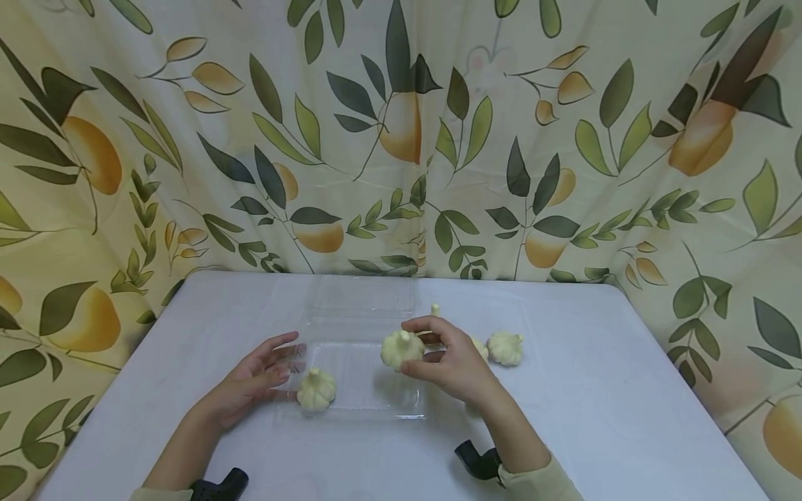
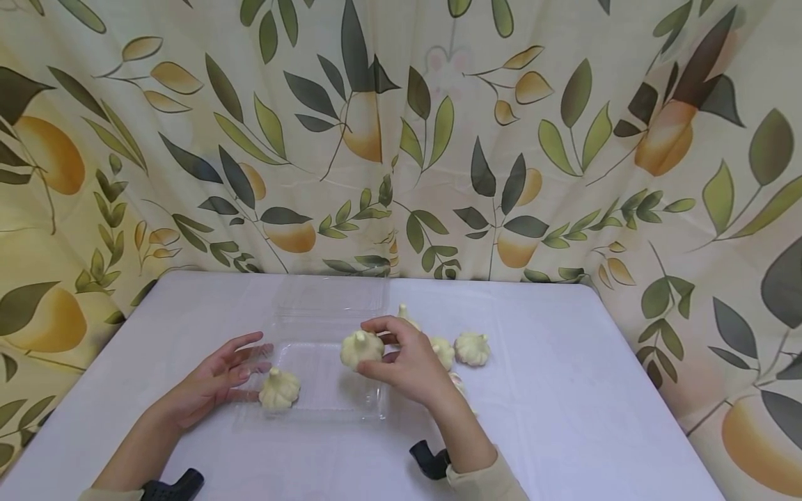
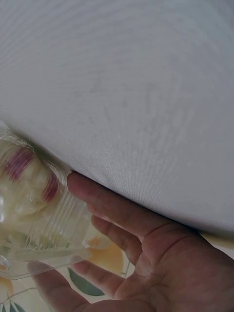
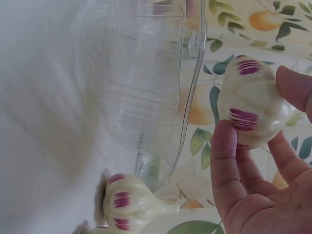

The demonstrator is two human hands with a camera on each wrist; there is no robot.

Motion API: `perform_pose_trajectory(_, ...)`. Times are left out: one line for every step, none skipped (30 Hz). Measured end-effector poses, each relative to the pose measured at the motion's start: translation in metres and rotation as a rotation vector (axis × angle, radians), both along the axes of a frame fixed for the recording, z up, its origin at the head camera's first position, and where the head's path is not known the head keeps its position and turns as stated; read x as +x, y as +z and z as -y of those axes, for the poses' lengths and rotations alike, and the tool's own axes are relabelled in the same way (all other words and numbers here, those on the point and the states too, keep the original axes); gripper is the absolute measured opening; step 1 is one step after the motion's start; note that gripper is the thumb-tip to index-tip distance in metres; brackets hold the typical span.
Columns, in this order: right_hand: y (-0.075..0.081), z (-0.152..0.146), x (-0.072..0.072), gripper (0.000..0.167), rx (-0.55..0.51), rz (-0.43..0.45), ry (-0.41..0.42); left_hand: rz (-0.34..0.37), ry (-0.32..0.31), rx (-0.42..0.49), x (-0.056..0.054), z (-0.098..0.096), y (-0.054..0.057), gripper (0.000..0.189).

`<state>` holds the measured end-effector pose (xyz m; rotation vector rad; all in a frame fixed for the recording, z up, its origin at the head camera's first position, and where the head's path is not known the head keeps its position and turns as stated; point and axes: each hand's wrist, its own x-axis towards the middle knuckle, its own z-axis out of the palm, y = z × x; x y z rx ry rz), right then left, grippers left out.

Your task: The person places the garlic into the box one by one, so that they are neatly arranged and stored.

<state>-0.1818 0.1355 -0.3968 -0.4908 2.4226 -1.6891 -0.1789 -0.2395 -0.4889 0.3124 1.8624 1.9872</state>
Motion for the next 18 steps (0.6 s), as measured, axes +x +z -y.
perform_pose_trajectory(-0.001, 0.0, -0.001, 0.054, -0.002, 0.001, 0.003, 0.0, 0.0, 0.001, 0.0, 0.0, 0.0, 0.067)
perform_pose_trajectory(-0.001, 0.001, -0.001, 0.054, -0.004, 0.005, 0.005, 0.001, -0.001, 0.001, 0.0, 0.0, 0.0, 0.067)
perform_pose_trajectory(-0.001, 0.001, -0.001, 0.053, -0.007, 0.009, 0.007, 0.002, -0.001, 0.001, 0.0, 0.0, -0.001, 0.067)
perform_pose_trajectory(-0.001, 0.002, -0.001, 0.053, -0.009, 0.014, 0.01, 0.001, -0.002, 0.001, 0.0, 0.0, 0.0, 0.067)
perform_pose_trajectory(-0.002, 0.003, -0.002, 0.053, -0.009, 0.021, 0.012, 0.003, -0.002, 0.002, 0.0, 0.0, 0.0, 0.068)
perform_pose_trajectory(-0.002, 0.003, -0.002, 0.053, -0.01, 0.028, 0.012, 0.003, -0.001, 0.0, 0.0, 0.0, 0.0, 0.068)
perform_pose_trajectory(-0.002, 0.004, -0.002, 0.053, -0.011, 0.032, 0.012, 0.004, -0.001, 0.0, 0.0, 0.0, 0.0, 0.068)
perform_pose_trajectory(-0.001, 0.005, -0.002, 0.053, -0.011, 0.033, 0.012, 0.006, -0.001, 0.0, 0.0, 0.0, 0.0, 0.068)
perform_pose_trajectory(-0.001, 0.006, -0.002, 0.053, -0.013, 0.035, 0.013, 0.008, 0.001, -0.001, 0.0, 0.0, 0.0, 0.068)
perform_pose_trajectory(-0.001, 0.007, -0.002, 0.054, -0.014, 0.034, 0.017, 0.009, 0.002, -0.003, 0.0, 0.0, 0.0, 0.068)
perform_pose_trajectory(-0.001, 0.009, -0.002, 0.054, -0.017, 0.032, 0.02, 0.011, 0.005, -0.004, 0.0, 0.0, 0.0, 0.068)
perform_pose_trajectory(-0.001, 0.01, -0.002, 0.054, -0.019, 0.027, 0.022, 0.012, 0.007, -0.006, 0.0, 0.0, -0.001, 0.068)
perform_pose_trajectory(-0.001, 0.011, -0.003, 0.054, -0.021, 0.025, 0.024, 0.013, 0.009, -0.007, 0.0, 0.0, -0.001, 0.068)
perform_pose_trajectory(-0.001, 0.012, -0.003, 0.054, -0.022, 0.023, 0.026, 0.014, 0.01, -0.008, 0.0, 0.0, -0.001, 0.068)
perform_pose_trajectory(0.0, 0.013, -0.003, 0.054, -0.025, 0.023, 0.029, 0.015, 0.011, -0.008, 0.0, 0.0, -0.001, 0.068)
perform_pose_trajectory(0.0, 0.014, -0.004, 0.055, -0.028, 0.022, 0.033, 0.015, 0.012, -0.008, 0.0, 0.0, -0.001, 0.068)
perform_pose_trajectory(0.0, 0.015, -0.004, 0.054, -0.031, 0.014, 0.037, 0.015, 0.012, -0.009, 0.0, 0.0, -0.001, 0.068)
perform_pose_trajectory(0.0, 0.017, -0.005, 0.055, -0.035, 0.013, 0.038, 0.014, 0.012, -0.008, 0.0, 0.0, -0.001, 0.068)
